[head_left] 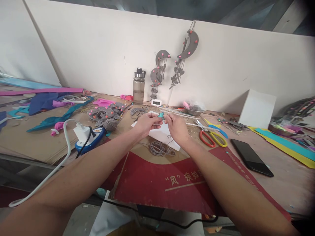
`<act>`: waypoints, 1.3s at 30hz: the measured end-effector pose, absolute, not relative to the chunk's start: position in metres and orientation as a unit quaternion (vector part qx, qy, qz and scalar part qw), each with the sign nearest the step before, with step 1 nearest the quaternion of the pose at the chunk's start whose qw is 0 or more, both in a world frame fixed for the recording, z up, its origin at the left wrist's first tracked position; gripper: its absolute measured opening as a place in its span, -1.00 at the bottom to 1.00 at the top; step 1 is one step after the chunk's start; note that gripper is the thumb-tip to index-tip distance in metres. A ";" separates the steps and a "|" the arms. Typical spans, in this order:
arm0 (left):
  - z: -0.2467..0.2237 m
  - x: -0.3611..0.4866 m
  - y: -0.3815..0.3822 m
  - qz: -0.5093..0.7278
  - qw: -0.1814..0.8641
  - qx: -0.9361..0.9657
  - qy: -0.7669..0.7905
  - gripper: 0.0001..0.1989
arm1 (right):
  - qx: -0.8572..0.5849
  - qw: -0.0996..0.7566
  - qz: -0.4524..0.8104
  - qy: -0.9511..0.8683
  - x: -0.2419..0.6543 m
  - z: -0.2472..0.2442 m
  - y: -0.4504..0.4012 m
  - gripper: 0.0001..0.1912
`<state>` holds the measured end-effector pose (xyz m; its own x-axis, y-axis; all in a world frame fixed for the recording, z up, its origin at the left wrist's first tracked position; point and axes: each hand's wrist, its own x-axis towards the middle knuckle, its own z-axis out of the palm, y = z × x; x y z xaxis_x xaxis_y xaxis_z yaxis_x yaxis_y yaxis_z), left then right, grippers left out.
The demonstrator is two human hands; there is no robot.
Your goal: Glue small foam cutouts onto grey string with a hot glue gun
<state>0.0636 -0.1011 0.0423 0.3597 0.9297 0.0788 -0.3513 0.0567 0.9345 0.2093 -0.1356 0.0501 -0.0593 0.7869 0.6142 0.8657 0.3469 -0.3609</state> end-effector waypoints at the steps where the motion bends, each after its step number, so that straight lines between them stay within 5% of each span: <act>1: 0.042 0.064 -0.102 0.483 0.661 0.492 0.296 -0.79 | -0.570 0.388 -0.044 -0.723 0.209 0.050 -0.135 -0.62; 39: 0.033 0.070 -0.099 0.509 0.576 0.555 0.318 -0.85 | -0.547 0.423 0.015 -0.722 0.210 0.048 -0.136 -0.43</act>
